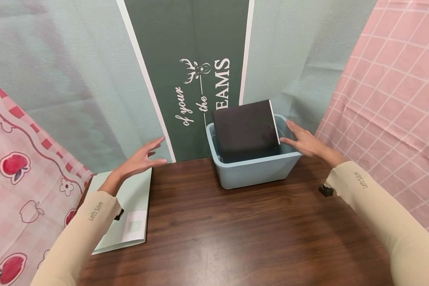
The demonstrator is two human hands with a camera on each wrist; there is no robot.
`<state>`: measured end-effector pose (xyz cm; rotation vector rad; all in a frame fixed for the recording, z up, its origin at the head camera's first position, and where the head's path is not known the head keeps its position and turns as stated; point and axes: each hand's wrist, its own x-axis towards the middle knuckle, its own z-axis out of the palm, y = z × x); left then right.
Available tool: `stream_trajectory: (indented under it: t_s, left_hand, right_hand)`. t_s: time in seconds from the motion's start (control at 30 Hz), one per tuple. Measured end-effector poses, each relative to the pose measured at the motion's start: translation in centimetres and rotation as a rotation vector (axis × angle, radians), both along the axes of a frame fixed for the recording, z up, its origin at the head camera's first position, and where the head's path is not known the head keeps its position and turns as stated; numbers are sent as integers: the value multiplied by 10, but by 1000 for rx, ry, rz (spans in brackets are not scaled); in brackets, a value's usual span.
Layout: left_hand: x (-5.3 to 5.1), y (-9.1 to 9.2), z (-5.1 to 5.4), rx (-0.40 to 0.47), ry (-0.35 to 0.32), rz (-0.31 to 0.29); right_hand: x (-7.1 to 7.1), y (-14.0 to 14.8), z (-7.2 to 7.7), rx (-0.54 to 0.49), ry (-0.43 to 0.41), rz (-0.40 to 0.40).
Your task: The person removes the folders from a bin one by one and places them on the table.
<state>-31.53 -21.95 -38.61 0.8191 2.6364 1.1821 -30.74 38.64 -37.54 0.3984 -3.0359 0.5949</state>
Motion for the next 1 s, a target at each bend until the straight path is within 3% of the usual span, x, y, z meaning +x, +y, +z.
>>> stream_trajectory:
  t_s: [0.4, 0.57, 1.0]
  left_hand:
    - [-6, 28, 6, 19, -17, -22]
    - [-12, 40, 8, 39, 0, -54]
    - [-19, 65, 16, 68, 33, -66]
  right_hand:
    - [-1, 0, 1, -3, -13, -9]
    - [0, 1, -1, -3, -7, -10]
    - [-1, 1, -2, -11, 9, -4]
